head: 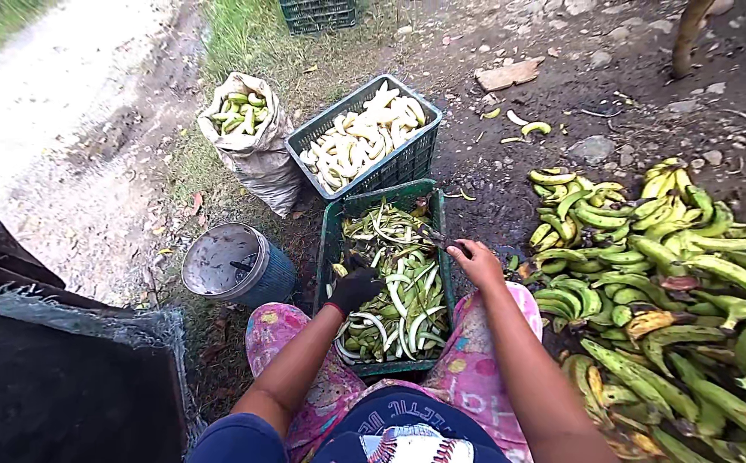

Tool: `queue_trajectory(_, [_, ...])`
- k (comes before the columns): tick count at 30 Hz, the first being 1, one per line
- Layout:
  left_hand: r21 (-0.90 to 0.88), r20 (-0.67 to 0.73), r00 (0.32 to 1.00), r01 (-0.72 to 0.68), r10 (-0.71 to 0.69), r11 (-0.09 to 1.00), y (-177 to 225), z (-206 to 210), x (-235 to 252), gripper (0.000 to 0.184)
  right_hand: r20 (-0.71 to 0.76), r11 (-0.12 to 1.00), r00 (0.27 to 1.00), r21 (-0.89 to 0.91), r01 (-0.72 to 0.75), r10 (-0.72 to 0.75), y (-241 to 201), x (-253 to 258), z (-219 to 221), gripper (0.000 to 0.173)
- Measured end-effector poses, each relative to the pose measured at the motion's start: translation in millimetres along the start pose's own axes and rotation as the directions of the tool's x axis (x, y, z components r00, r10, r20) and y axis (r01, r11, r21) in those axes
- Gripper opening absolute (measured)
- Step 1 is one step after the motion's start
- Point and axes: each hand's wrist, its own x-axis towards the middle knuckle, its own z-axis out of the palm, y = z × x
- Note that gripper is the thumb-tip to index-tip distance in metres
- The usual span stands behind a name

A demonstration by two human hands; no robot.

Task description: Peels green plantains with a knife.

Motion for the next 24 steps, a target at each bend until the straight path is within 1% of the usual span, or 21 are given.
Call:
queue_trajectory(1, [0.148, 0.097, 0.994, 0.030, -0.044, 0.989, -3, 25, -6, 0.057, 0.002, 1.000, 1.000, 0.007, -0.003, 0.003, 0, 1, 0, 0.057])
queue_trajectory(2, [0.239, 0.140, 0.987, 0.043, -0.078, 0.970, -2, 46, -14, 0.061, 0.004, 1.000, 1.000, 0.015, -0.004, 0.004, 1, 2, 0, 0.057])
queue_trajectory(3, [0.289, 0.140, 0.986, 0.048, -0.092, 0.956, 2, 62, -23, 0.066, 0.002, 1.000, 1.000, 0.022, -0.001, 0.001, 1, 4, 1, 0.057])
queue_trajectory(5, [0.274, 0.061, 0.995, 0.060, -0.079, 0.960, 8, 85, -29, 0.070, 0.000, 1.000, 1.000, 0.028, -0.002, 0.002, 1, 7, 2, 0.057])
queue_trajectory(7, [0.252, -0.007, 0.998, 0.058, -0.058, 0.966, 5, 98, -21, 0.067, -0.009, 1.000, 1.000, 0.026, -0.011, 0.011, 2, 9, 4, 0.057])
queue_trajectory(9, [0.237, -0.002, 1.000, 0.030, -0.031, 0.971, -2, 98, -11, 0.064, -0.024, 1.000, 1.000, 0.025, -0.017, 0.018, 4, 9, 4, 0.057])
queue_trajectory(12, [0.217, 0.055, 0.998, -0.013, 0.001, 0.976, -5, 79, -11, 0.063, -0.051, 1.000, 0.999, 0.018, -0.008, 0.009, 5, 5, 4, 0.057])
queue_trajectory(13, [0.163, 0.054, 0.998, -0.033, 0.024, 0.986, -7, 72, -12, 0.061, -0.066, 1.000, 0.998, 0.018, -0.002, 0.003, 3, 2, 3, 0.056])
queue_trajectory(14, [0.067, 0.054, 0.998, -0.047, 0.044, 0.997, -8, 66, -14, 0.060, -0.080, 1.000, 0.997, 0.018, 0.003, -0.002, 1, -2, 1, 0.056])
queue_trajectory(15, [-0.064, 0.048, 0.997, -0.052, 0.055, 0.997, -9, 59, -17, 0.059, -0.094, 1.000, 0.996, 0.014, 0.008, -0.006, -2, -6, 0, 0.056])
queue_trajectory(17, [-0.276, 0.021, 0.999, -0.031, 0.038, 0.961, -5, 41, -26, 0.059, -0.097, 1.000, 0.995, 0.002, 0.018, -0.018, -8, -11, -4, 0.055])
queue_trajectory(18, [-0.356, -0.019, 0.999, -0.040, 0.035, 0.933, -4, 32, -32, 0.055, -0.097, 1.000, 0.995, -0.013, 0.024, -0.025, -9, -12, -3, 0.055])
queue_trajectory(20, [-0.491, -0.145, 0.989, -0.092, 0.023, 0.866, -2, 17, -45, 0.044, -0.105, 0.999, 0.994, -0.037, 0.035, -0.039, -8, -12, -1, 0.054])
queue_trajectory(21, [-0.574, -0.210, 0.978, -0.137, 0.016, 0.807, 0, 10, -53, 0.039, -0.114, 0.998, 0.992, -0.040, 0.049, -0.053, -7, -12, 0, 0.054])
queue_trajectory(22, [-0.664, -0.289, 0.957, -0.203, 0.003, 0.720, -1, 6, -58, 0.034, -0.122, 0.997, 0.990, -0.047, 0.061, -0.066, -7, -13, 1, 0.054])
queue_trajectory(23, [-0.737, -0.361, 0.932, -0.280, -0.009, 0.615, -3, 3, -62, 0.032, -0.128, 0.996, 0.989, -0.050, 0.070, -0.076, -7, -14, 1, 0.054])
queue_trajectory(24, [-0.792, -0.406, 0.914, -0.352, 0.000, 0.499, -5, -2, -67, 0.034, -0.134, 0.996, 0.988, -0.043, 0.078, -0.083, -8, -16, -1, 0.053])
